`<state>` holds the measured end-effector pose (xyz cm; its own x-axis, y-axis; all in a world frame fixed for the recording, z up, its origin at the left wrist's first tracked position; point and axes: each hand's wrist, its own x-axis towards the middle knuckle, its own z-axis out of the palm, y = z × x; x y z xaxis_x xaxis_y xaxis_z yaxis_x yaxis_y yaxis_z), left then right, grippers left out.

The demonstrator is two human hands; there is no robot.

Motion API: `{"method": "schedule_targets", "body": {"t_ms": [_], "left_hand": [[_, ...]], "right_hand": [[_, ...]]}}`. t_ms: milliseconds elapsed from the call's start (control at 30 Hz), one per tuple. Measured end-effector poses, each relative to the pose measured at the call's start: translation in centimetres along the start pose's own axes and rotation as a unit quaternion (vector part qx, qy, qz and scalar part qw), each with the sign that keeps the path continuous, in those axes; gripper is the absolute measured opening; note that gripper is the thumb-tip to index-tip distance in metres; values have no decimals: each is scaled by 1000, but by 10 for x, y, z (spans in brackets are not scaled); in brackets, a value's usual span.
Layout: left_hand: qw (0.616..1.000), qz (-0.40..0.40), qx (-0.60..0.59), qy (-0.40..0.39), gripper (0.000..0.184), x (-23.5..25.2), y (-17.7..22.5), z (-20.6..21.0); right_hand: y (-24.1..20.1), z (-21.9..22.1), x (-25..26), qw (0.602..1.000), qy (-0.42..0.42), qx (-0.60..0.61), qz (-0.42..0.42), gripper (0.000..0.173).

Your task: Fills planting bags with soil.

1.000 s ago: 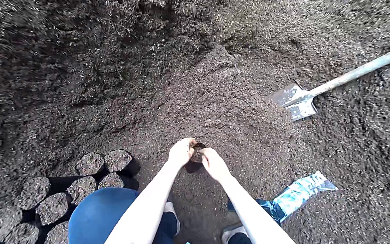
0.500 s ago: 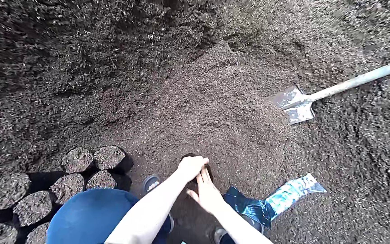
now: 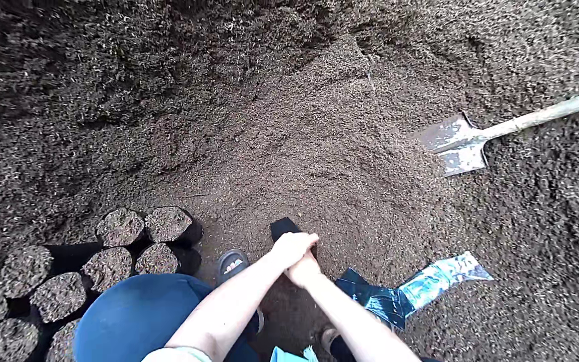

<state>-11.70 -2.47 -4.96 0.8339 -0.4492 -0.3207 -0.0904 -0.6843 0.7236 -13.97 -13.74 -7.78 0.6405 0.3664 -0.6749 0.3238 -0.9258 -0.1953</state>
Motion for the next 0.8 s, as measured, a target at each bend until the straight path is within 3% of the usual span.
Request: {"method": "schedule_targets", "body": {"t_ms": [67,133,200,267,333,433,567,633,700,800], "left_hand": [[998,-29,-40,49,37,3,-2,-31],[991,-77,-62,94,34,0,-8,-62],[982,-176,5,62,37,-2,-13,-87],[961,-268,72,13,55,0,-12,-97],[950,-300,89,-6,69,9,-18,-85],[953,-294,76,-20,56,11,-14,-79],[943,-316,86,-67,56,-8,2,-79],[938,-321,112,-64,68,-9,6,-71],[952,-277,126,-37,78,4,8,-63],[973,-151,176,-16,49,28,-7,-50]], "right_hand": [[7,-34,3,997,42,-17,-61,74],[14,-68,-1,985,88,-41,-144,53],[26,-86,-1,967,143,-63,-201,39],[39,-91,5,958,171,-89,-213,34],[49,-86,10,958,164,-106,-208,29],[51,-87,9,948,200,-123,-216,26],[62,-90,-8,951,219,-125,-179,29],[65,-89,-7,951,216,-133,-178,33],[57,-88,-6,950,211,-131,-191,36],[47,-87,-11,948,215,-129,-195,36]]}}
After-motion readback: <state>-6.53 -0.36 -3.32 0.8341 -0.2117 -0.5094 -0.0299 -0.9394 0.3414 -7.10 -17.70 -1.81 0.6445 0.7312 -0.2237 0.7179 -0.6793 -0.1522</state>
